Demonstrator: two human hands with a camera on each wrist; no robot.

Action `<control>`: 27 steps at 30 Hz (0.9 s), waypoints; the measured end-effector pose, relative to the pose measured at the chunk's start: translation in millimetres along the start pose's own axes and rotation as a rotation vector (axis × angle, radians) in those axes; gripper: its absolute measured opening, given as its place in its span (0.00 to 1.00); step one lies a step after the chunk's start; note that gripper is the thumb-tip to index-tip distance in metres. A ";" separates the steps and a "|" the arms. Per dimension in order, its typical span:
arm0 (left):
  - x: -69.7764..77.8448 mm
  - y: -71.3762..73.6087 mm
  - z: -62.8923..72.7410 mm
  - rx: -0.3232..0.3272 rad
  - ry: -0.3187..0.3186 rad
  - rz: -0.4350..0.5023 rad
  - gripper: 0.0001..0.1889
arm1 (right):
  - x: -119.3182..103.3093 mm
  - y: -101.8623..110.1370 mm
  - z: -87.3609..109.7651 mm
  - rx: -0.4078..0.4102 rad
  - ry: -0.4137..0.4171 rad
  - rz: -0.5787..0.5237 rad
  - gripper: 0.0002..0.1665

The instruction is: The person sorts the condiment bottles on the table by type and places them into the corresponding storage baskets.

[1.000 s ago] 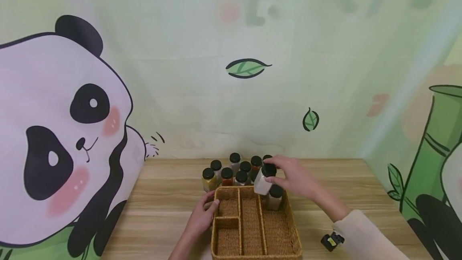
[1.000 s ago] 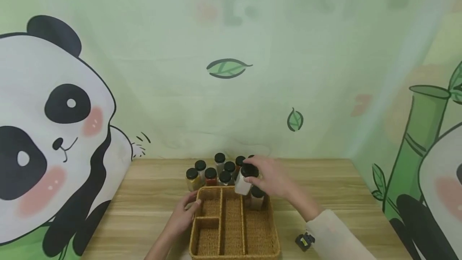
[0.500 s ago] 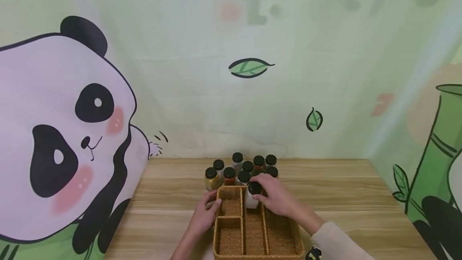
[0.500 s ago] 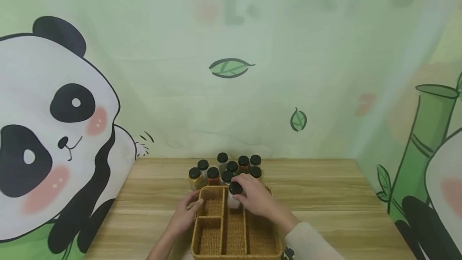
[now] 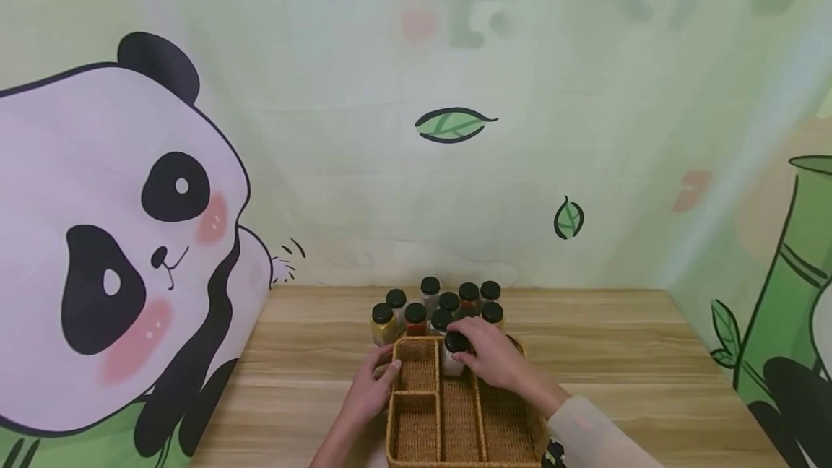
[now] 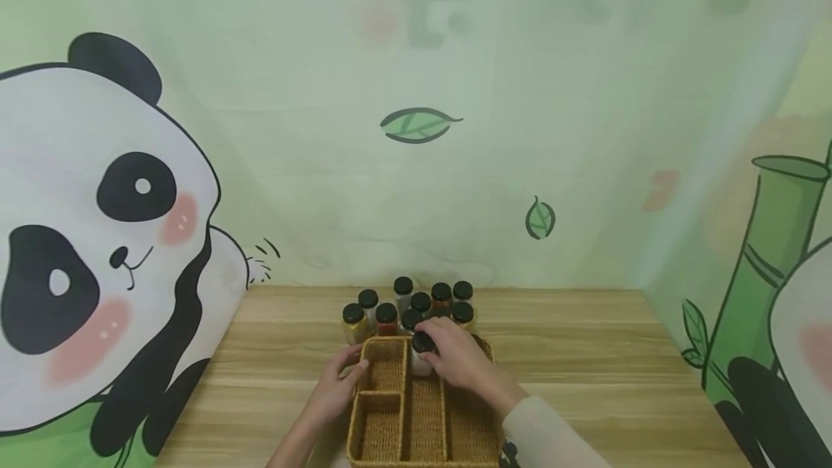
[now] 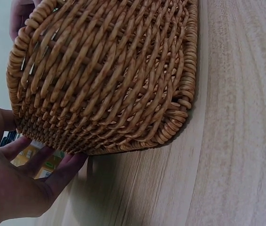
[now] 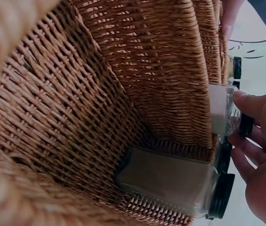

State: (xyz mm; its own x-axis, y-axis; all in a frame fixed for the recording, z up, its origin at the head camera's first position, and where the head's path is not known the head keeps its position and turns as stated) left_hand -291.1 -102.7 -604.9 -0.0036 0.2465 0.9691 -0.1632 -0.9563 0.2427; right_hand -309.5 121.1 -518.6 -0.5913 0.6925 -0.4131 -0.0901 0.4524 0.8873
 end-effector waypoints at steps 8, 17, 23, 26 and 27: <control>0.2 -0.8 -0.2 0.005 0.009 -0.013 0.24 | 7.7 -9.6 -0.1 -0.018 -0.018 -0.012 0.27; 0.1 0.0 -1.1 0.001 0.003 0.003 0.24 | 9.4 -12.5 -2.3 -0.030 -0.049 -0.022 0.28; -3.0 -1.2 -1.0 0.000 0.021 0.003 0.23 | 7.7 -8.1 -1.1 -0.019 -0.053 -0.036 0.29; -2.7 -1.0 -0.8 0.002 0.024 0.004 0.24 | 7.6 -0.5 0.3 0.004 -0.040 -0.048 0.29; -2.5 -0.8 -0.9 0.002 0.025 0.003 0.24 | 7.9 3.3 1.0 0.018 -0.033 -0.052 0.28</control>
State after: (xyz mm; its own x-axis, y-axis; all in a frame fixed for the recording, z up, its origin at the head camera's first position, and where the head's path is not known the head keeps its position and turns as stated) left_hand -291.8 -102.4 -607.5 -0.0292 0.2472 0.9685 -0.1609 -0.9574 0.2396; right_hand -313.7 128.7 -519.2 -0.5595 0.6860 -0.4652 -0.1052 0.4980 0.8608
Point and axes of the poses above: each hand's wrist, its own z-axis away from the middle knuckle, its own y-axis out of the back of the hand, x = y × z, the point moved 7 cm from there along -z, towards the middle knuckle, and after that the axes turned 3 degrees about -x, right-handed, at the moved point
